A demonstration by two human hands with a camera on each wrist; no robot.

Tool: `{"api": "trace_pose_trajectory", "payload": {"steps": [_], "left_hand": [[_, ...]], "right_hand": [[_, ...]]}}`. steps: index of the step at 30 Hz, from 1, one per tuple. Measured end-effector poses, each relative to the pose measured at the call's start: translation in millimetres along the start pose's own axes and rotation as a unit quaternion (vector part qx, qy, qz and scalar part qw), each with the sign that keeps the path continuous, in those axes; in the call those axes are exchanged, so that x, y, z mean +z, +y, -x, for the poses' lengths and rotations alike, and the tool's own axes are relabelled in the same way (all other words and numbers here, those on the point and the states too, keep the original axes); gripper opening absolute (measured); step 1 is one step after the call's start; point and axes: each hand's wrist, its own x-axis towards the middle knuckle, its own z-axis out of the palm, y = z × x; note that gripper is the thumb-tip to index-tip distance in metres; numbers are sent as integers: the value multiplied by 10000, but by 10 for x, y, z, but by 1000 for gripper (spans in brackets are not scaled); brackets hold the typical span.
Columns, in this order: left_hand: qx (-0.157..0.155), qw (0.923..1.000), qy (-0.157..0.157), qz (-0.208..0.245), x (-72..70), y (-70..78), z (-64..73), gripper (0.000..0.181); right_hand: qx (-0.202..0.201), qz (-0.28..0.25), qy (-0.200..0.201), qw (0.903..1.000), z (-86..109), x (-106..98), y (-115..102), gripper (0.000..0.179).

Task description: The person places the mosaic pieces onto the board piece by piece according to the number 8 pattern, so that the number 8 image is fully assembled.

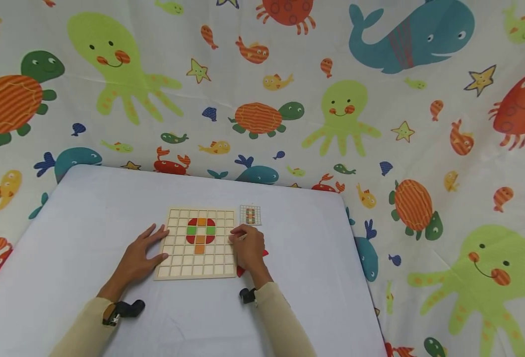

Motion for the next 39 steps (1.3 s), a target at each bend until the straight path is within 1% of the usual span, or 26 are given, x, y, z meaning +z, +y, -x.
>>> {"api": "trace_pose_trajectory", "payload": {"steps": [4, 8, 10, 12, 16, 20, 22, 26, 29, 34, 39], "left_hand": [[-6, 10000, -9, -29, -4, 0, 0, 74], [-16, 10000, -28, 3, -10, -4, 1, 73], [-25, 10000, -32, 30, -12, -10, 0, 74], [-25, 10000, -19, 61, -12, -22, -3, 74], [-24, 10000, 3, 87, -3, -45, -13, 74], [-1, 10000, 32, 39, 13, -59, -26, 74], [18, 10000, 31, 28, 15, -58, -32, 74], [6, 10000, 13, 40, 8, -55, -46, 74], [-19, 10000, 13, 28, 3, -50, -57, 74], [-54, 10000, -35, 57, -3, -34, -73, 73], [-67, 9999, -59, 56, -14, -33, -77, 73]], "right_hand": [[299, 304, 287, 9987, -30, -179, 142, 9], [753, 736, 512, 9931, -41, -319, 271, 13], [907, 956, 498, 9900, -49, -366, 321, 16], [965, 1089, 426, 9884, -56, -396, 348, 17], [987, 1143, 296, 9881, -73, -421, 358, 15], [945, 1001, 342, 9899, -75, -405, 330, 16], [860, 914, 436, 9911, -73, -384, 314, 17], [620, 578, 470, 9953, -44, -326, 249, 14], [471, 319, 347, 9978, -12, -276, 178, 11], [454, -49, 136, 9989, 57, -189, 71, 7], [431, -465, -65, 9980, 149, -78, -27, 5]]}}
